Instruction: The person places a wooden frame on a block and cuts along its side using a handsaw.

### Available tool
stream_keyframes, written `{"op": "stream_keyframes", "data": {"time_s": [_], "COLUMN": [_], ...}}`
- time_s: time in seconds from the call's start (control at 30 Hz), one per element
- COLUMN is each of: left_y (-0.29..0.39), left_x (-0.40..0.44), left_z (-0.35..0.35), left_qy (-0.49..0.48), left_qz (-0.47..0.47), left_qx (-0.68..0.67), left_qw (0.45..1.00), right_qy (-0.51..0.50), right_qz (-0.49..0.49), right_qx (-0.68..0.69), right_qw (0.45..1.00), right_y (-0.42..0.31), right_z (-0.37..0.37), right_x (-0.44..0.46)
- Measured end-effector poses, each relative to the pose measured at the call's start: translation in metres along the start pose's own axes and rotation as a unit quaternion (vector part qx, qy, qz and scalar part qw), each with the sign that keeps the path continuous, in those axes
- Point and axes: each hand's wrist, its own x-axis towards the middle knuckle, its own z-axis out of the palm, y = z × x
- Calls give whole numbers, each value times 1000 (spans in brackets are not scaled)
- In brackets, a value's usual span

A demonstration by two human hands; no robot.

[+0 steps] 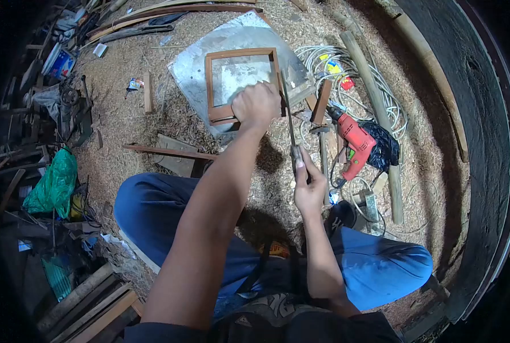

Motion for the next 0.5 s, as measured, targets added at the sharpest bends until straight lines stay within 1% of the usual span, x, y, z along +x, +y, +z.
{"op": "stream_keyframes", "data": {"time_s": [0.1,0.13,0.23,0.27,0.3,0.37,0.4,0.43,0.5], "left_y": [0,1,0,-2,-2,-1,-1,-2,-2], "left_x": [0,1,1,0,0,-2,1,4,5], "left_z": [0,0,2,2,2,6,7,7,5], "left_qy": [2,0,10,8,5,1,10,17,11], "left_qz": [2,2,4,4,7,11,6,0,-8], "left_qx": [0,2,3,5,4,2,4,8,12], "left_qw": [1000,1000,1000,1000,1000,1000,1000,1000,1000], "right_qy": [12,11,5,7,10,14,18,20,75], "right_qz": [-19,-26,-42,-77,-76,-106,-85,-87,4], "right_qx": [21,-9,-2,25,26,-29,-18,-14,95], "right_qw": [1000,1000,999,997,997,994,996,996,993], "right_y": [4,7,16,2,-7,-18,-22,-19,-1], "right_z": [-9,-16,-20,-14,-8,-3,-5,-8,-20], "right_x": [-9,-19,-28,-20,-3,20,22,19,0]}}
